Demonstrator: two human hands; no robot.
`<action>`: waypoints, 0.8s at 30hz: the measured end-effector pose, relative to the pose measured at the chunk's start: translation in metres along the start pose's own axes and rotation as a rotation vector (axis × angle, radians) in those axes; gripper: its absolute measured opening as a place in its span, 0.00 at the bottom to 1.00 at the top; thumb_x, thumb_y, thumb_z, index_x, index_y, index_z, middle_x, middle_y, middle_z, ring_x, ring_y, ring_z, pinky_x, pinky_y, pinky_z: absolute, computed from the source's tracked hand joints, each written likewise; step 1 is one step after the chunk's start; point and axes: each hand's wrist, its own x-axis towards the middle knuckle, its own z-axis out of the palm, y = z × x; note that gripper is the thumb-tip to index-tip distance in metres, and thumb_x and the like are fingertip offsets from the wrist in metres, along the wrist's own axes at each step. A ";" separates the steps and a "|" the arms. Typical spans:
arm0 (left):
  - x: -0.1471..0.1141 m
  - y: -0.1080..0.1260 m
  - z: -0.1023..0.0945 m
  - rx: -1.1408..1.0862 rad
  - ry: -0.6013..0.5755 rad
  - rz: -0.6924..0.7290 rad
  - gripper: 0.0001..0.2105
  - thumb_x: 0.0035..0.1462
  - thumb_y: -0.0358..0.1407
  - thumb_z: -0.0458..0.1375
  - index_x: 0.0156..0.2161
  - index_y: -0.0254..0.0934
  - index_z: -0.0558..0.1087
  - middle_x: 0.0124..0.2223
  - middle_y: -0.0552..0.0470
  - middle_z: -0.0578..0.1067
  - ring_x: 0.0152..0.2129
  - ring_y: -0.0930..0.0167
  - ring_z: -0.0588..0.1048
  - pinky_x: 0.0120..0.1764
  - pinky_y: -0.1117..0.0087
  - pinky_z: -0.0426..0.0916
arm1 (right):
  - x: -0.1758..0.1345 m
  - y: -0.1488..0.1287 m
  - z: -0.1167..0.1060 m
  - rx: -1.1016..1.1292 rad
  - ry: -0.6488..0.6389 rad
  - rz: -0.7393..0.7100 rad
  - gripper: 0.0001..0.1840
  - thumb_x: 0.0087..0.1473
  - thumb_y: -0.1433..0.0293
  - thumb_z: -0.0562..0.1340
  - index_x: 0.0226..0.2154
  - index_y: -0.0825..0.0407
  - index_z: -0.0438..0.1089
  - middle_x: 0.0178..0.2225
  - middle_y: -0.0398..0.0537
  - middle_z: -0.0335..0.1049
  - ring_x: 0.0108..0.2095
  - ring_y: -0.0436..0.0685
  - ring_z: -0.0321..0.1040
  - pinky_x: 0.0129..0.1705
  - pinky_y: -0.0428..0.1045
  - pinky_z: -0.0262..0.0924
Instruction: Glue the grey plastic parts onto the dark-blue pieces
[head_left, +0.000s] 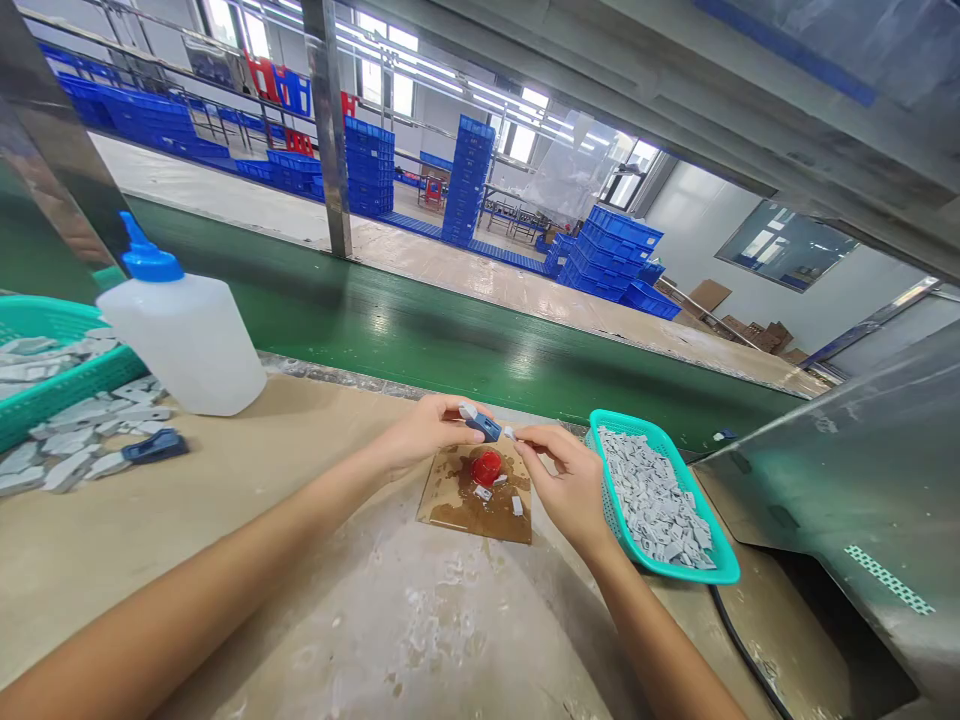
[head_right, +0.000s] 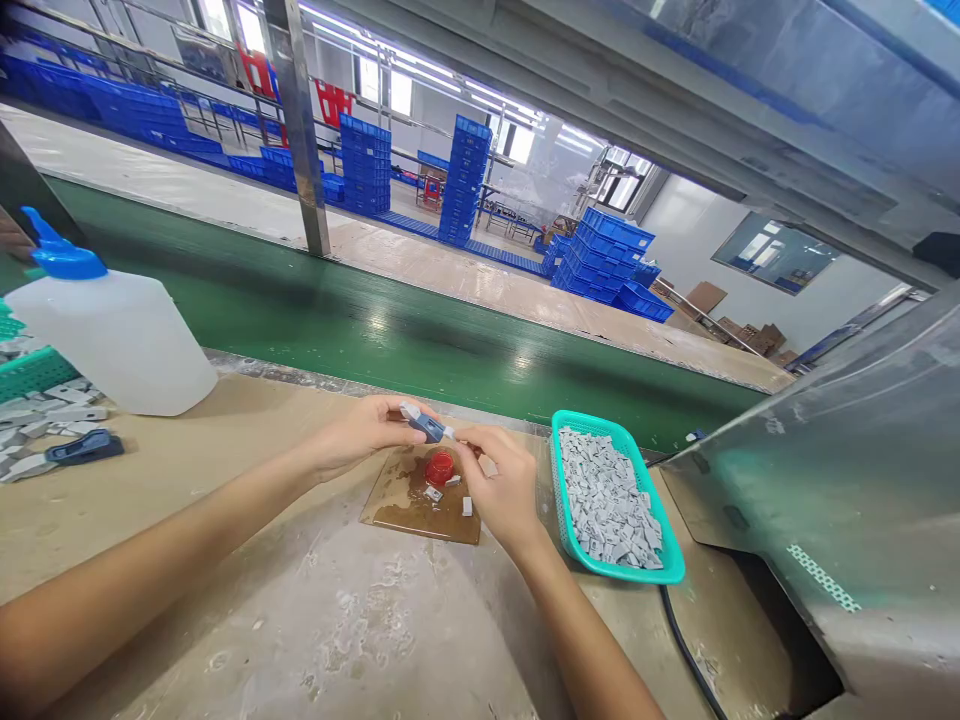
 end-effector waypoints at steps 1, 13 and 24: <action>0.000 0.001 0.001 0.005 -0.012 0.000 0.09 0.37 0.30 0.61 0.30 0.35 0.74 0.32 0.50 0.76 0.32 0.68 0.72 0.41 0.64 0.64 | 0.001 -0.002 -0.001 0.023 0.005 0.023 0.07 0.49 0.74 0.57 0.28 0.51 0.71 0.29 0.46 0.72 0.29 0.52 0.68 0.30 0.47 0.64; -0.005 -0.003 0.012 -0.169 -0.015 -0.104 0.10 0.34 0.32 0.64 0.28 0.35 0.73 0.29 0.52 0.75 0.28 0.71 0.72 0.37 0.67 0.65 | -0.003 0.002 0.004 0.115 -0.075 -0.039 0.09 0.48 0.76 0.57 0.31 0.51 0.71 0.30 0.47 0.69 0.29 0.51 0.67 0.31 0.47 0.64; -0.007 -0.007 0.030 -0.444 0.165 -0.161 0.14 0.47 0.30 0.57 0.42 0.34 0.68 0.40 0.47 0.75 0.34 0.71 0.73 0.43 0.67 0.66 | -0.011 0.004 0.018 0.097 -0.142 -0.129 0.18 0.49 0.79 0.52 0.43 0.52 0.65 0.39 0.52 0.63 0.42 0.54 0.62 0.43 0.51 0.62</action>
